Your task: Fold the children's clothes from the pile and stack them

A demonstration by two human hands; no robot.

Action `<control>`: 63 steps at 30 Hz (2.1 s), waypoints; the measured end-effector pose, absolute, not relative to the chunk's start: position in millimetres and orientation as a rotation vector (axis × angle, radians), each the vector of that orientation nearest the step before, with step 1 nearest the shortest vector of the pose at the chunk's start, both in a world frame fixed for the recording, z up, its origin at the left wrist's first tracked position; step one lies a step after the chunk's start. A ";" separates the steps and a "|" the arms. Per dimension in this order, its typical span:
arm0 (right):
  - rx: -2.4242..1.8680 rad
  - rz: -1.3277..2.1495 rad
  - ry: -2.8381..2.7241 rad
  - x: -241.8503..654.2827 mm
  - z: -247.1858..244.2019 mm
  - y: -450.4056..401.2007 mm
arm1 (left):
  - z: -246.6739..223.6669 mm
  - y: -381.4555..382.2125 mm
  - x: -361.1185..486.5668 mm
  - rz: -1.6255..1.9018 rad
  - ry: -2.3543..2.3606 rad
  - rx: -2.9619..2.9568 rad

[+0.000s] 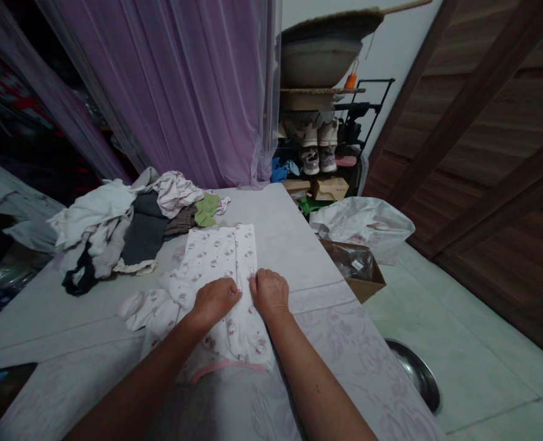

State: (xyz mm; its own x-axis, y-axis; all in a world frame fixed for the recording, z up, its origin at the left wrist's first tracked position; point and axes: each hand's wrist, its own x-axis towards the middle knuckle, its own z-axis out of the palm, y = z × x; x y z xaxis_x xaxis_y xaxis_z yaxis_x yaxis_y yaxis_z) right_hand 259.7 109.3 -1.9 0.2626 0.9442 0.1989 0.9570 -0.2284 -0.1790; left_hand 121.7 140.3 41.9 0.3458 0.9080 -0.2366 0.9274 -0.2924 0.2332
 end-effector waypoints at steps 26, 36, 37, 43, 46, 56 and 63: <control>-2.010 0.034 -1.653 266.6 -7.7 106.4 | 44.1 150.1 122.3 -0.074 1.496 2.501; -1.952 -0.062 -1.770 272.7 -26.5 108.9 | -15.6 169.2 120.4 0.043 1.219 2.746; -1.954 -0.069 -1.772 273.2 -27.6 108.8 | -15.9 169.8 118.6 0.019 1.217 2.736; -1.923 -0.098 -1.763 274.8 -31.1 110.1 | -2.3 185.5 127.4 0.026 1.238 2.734; -1.908 -0.102 -1.743 273.7 -31.5 110.7 | -4.5 200.6 141.6 0.103 1.302 2.726; -1.917 -0.112 -1.735 271.1 -28.2 109.7 | 4.5 225.6 162.5 0.060 1.472 2.617; -1.959 -0.130 -1.730 269.1 -27.3 110.6 | -0.9 277.2 193.4 0.081 1.367 2.633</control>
State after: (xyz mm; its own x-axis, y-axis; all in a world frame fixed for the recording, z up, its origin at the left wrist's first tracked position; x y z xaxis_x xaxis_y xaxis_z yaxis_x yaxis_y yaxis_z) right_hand 269.1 110.6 -27.3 0.1802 0.8984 0.4005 0.9481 -0.0502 -0.3140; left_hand 193.4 277.2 -0.9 0.5774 0.8158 -0.0313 0.8064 -0.5639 0.1780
